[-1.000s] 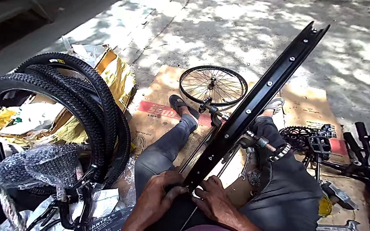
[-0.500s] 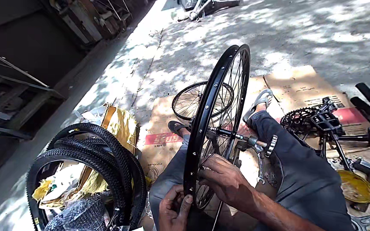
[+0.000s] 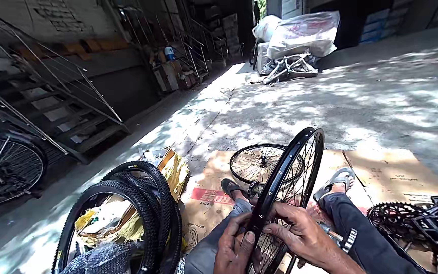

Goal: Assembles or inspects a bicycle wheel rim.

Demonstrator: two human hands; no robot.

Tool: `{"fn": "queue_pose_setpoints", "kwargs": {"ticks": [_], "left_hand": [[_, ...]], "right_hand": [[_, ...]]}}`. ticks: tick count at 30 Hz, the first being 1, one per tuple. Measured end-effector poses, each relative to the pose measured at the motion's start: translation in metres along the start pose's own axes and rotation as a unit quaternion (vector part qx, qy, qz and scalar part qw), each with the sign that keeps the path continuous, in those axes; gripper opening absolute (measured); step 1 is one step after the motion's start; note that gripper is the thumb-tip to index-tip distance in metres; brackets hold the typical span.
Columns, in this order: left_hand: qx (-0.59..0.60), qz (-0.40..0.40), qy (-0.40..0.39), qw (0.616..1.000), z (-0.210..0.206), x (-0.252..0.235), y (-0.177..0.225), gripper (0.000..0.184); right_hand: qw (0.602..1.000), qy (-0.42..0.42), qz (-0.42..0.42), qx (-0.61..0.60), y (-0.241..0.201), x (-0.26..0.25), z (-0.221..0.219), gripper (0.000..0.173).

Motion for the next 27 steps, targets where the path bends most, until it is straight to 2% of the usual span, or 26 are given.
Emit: {"fn": "queue_pose_setpoints", "kwargs": {"ticks": [1,2,4,6,8,11,13,15,18,20,22,23,25,27], "left_hand": [[-0.003,0.006,0.005,1.000,-0.001,0.000,0.001,0.045],[-0.007,0.014,0.013,1.000,-0.003,0.000,0.001,0.045],[-0.019,0.021,0.027,0.999,-0.006,-0.002,0.002,0.045],[-0.022,0.029,0.032,0.999,-0.007,-0.005,0.004,0.047],[-0.020,0.031,0.039,0.999,-0.007,-0.008,0.006,0.048],[0.004,0.049,0.038,0.998,-0.006,-0.009,0.011,0.049],[0.007,0.049,0.030,0.998,-0.005,-0.008,0.012,0.050],[0.013,0.042,0.027,0.999,-0.004,-0.008,0.010,0.050],[0.018,0.026,0.025,0.999,-0.004,-0.007,0.002,0.049],[0.023,0.029,0.029,0.999,-0.004,-0.006,-0.002,0.048],[0.021,0.033,0.032,0.999,-0.004,-0.006,-0.003,0.045],[0.016,0.033,0.036,0.999,-0.003,-0.005,-0.002,0.044],[0.008,0.029,0.042,0.999,-0.001,-0.004,-0.002,0.043],[0.008,0.025,0.041,0.999,0.001,-0.003,0.000,0.043]], "right_hand": [[1.000,0.019,0.002,0.012,-0.001,0.000,-0.001,0.025],[0.997,0.071,0.007,0.037,-0.001,0.002,-0.006,0.018],[0.966,0.229,0.035,0.112,-0.003,0.003,-0.028,0.007],[0.919,0.354,0.070,0.161,-0.003,0.002,-0.052,0.011],[0.892,0.412,0.080,0.166,0.000,-0.001,-0.063,0.014],[0.906,0.391,0.040,0.160,-0.001,0.001,-0.056,0.010],[0.932,0.326,-0.012,0.158,-0.004,0.010,-0.047,0.009],[0.959,0.241,-0.035,0.143,-0.005,0.016,-0.034,0.017],[0.995,0.092,-0.029,0.033,-0.001,0.013,-0.007,0.034],[0.996,0.005,-0.037,-0.080,0.003,0.005,0.011,0.036],[0.986,-0.037,-0.043,-0.156,0.005,-0.005,0.020,0.034],[0.985,-0.034,-0.045,-0.163,0.004,-0.009,0.020,0.030],[0.992,0.026,-0.033,-0.120,0.001,-0.011,0.010,0.018],[0.988,0.155,0.001,0.001,-0.007,-0.006,-0.012,0.006]]}}
Point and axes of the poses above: each hand's wrist, its own x-axis away from the middle knuckle, its own z-axis out of the back of the hand, y = z × x, the point moved 2 cm from there along -x, towards the middle knuckle, and after that the axes turned 5 degrees about z, right-handed, at the moved point
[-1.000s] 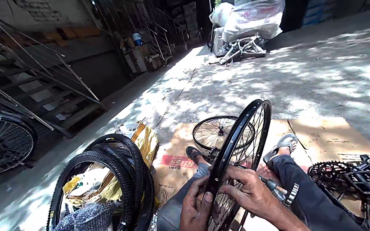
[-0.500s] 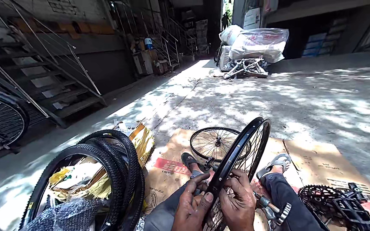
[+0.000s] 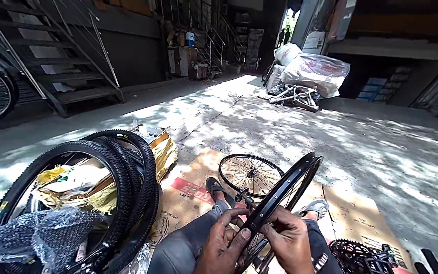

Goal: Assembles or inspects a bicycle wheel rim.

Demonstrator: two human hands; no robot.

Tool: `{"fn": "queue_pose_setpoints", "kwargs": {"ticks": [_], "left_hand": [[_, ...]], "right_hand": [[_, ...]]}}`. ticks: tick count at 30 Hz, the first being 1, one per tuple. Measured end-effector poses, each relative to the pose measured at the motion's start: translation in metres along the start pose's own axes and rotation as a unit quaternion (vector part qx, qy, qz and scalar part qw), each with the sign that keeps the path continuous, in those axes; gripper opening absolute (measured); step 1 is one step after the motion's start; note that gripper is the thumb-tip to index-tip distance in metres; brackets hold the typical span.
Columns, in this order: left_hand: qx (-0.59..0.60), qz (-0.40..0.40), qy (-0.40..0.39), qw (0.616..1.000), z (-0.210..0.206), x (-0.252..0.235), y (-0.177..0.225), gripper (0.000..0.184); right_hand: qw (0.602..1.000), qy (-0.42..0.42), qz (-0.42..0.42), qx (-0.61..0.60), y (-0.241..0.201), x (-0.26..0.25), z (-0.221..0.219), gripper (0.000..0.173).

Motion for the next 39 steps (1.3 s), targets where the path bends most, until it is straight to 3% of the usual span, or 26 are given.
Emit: {"fn": "queue_pose_setpoints", "kwargs": {"ticks": [3,5,9,12,17,20,22,23,25,27,29,33,35,36,38,39], "left_hand": [[-0.011,0.008,-0.005,1.000,-0.002,0.002,0.003,0.040],[-0.007,0.015,-0.002,1.000,0.000,0.001,0.002,0.040],[-0.066,0.036,-0.016,0.997,0.007,-0.004,0.004,0.040],[-0.167,0.020,-0.029,0.985,0.010,-0.010,0.009,0.038],[-0.179,-0.037,-0.124,0.975,-0.001,-0.037,0.021,0.042],[-0.153,-0.040,-0.199,0.967,-0.014,-0.072,0.031,0.043],[-0.101,0.007,-0.235,0.967,-0.029,-0.094,0.042,0.043],[-0.078,0.028,-0.241,0.967,-0.038,-0.102,0.048,0.041],[-0.060,0.045,-0.245,0.967,-0.049,-0.118,0.054,0.038],[-0.063,0.040,-0.244,0.967,-0.055,-0.127,0.055,0.034],[-0.059,0.036,-0.248,0.966,-0.053,-0.124,0.053,0.034],[-0.006,-0.001,-0.284,0.959,-0.018,-0.080,0.023,0.048],[0.075,0.013,-0.319,0.945,0.015,-0.042,-0.015,0.060],[0.109,0.036,-0.321,0.940,0.035,-0.022,-0.040,0.060],[0.127,0.108,-0.257,0.952,0.073,0.017,-0.087,0.042],[0.066,0.154,-0.174,0.971,0.084,0.034,-0.102,0.041]], "right_hand": [[0.973,0.180,0.073,0.126,-0.002,0.020,-0.032,0.007],[0.962,0.223,0.071,0.140,-0.001,0.023,-0.042,0.007],[0.974,0.162,0.035,0.153,-0.004,0.026,-0.029,0.003],[0.977,0.132,-0.021,0.165,-0.004,0.045,-0.013,0.013],[0.978,0.164,-0.092,0.087,0.005,0.078,0.006,0.025],[0.962,0.194,-0.190,0.004,0.021,0.122,0.012,0.040],[0.916,0.238,-0.319,-0.046,0.034,0.162,0.008,0.047],[0.867,0.283,-0.405,-0.065,0.041,0.179,0.006,0.048],[0.726,0.378,-0.569,-0.081,0.064,0.203,0.006,0.047],[0.622,0.417,-0.657,-0.088,0.094,0.215,0.014,0.047],[0.596,0.423,-0.678,-0.072,0.128,0.222,0.022,0.055],[0.635,0.399,-0.660,-0.040,0.201,0.229,0.040,0.056],[0.712,0.309,-0.628,-0.049,0.214,0.243,0.052,0.047],[0.754,0.221,-0.616,-0.062,0.212,0.253,0.064,0.043],[0.754,0.178,-0.631,-0.035,0.195,0.250,0.062,0.034],[0.824,0.149,-0.545,-0.031,0.202,0.276,0.067,0.030]]}}
Point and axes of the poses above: each hand's wrist, its own x-axis away from the middle knuckle, its own z-axis out of the back of the hand, y = z × x, the point moved 2 cm from there along -x, towards the middle knuckle, and after that the axes turned 5 degrees about z, right-handed, at the moved point
